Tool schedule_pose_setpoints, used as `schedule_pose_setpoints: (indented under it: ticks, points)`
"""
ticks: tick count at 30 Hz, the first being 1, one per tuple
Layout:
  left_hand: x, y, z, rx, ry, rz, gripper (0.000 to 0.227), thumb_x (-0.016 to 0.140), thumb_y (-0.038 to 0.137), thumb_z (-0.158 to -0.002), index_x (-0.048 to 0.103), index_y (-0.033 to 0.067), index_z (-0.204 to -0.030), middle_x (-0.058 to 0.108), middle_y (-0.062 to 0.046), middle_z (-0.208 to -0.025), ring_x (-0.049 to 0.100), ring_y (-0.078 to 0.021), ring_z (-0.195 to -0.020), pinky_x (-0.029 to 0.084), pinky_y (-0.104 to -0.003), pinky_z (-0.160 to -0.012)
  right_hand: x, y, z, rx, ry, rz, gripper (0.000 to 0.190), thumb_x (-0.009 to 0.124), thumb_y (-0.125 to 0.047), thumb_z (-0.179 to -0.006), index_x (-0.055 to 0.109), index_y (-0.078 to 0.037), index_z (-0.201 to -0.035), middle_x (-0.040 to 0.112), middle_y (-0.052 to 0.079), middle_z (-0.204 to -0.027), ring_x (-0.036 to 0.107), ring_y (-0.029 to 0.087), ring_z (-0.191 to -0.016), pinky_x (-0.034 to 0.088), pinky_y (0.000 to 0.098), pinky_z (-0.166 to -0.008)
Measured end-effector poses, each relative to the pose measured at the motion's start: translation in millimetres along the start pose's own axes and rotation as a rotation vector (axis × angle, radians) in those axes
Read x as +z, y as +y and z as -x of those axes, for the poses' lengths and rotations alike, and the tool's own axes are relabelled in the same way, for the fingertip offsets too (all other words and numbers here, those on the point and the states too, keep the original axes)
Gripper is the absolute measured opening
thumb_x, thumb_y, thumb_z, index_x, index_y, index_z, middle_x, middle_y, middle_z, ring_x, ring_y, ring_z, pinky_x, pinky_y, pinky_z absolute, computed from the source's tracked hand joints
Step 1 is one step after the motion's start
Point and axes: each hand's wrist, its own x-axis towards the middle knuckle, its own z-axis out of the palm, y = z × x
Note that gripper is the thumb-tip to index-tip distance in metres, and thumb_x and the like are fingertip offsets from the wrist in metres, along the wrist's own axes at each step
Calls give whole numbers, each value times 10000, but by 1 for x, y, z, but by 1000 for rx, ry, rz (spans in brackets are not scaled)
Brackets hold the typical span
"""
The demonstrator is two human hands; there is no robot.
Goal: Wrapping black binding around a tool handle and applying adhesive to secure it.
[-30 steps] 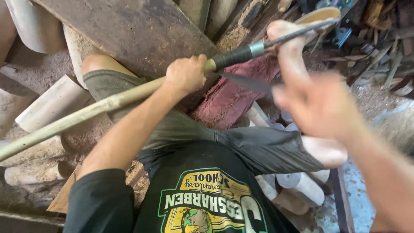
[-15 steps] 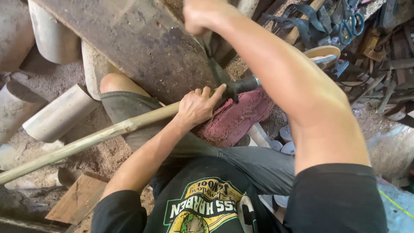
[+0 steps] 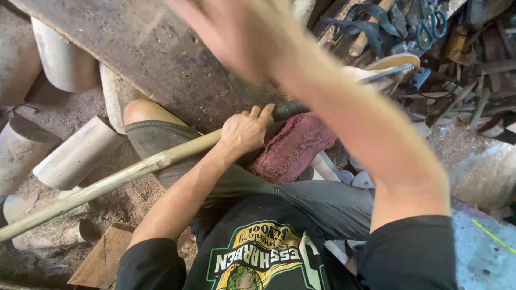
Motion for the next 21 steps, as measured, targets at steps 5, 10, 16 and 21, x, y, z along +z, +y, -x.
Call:
schedule_pose_setpoints:
  ticks: [5,10,16,21]
  points:
    - [-8,-9,-19,-126,-223,126,614,654,155,-828,488,79,-1415,670,-198,-1181,716,-398,-870,579,-502,-740,98,90,204,545,-496,-463,124,758,-177,-889,808,-104,-977,796,24,-910,760,142,-882,569,318,-834]
    - [-37,-8,-41,-302,-524,183,515,755,261,-786,621,155,-1271,724,-175,-1100,705,-380,-1008,560,-485,-891,254,133,234,582,348,-1365,711,645,77,-829,426,-48,-1494,597,63,-1421,584,162,-1302,455,328,-1100]
    - [-21,-27,-50,-291,-479,452,505,786,210,-655,710,95,-1141,749,-190,-979,742,-321,-917,572,-415,-858,301,148,212,440,522,-1531,531,602,68,-884,518,-99,-1381,680,132,-1253,649,220,-1164,496,351,-1058]
    - [-20,-29,-55,-244,-530,494,457,781,207,-653,741,71,-1088,743,-177,-905,737,-269,-851,564,-394,-817,304,121,233,701,441,-892,157,652,-108,-1022,738,7,-959,702,108,-789,610,177,-706,477,353,-636]
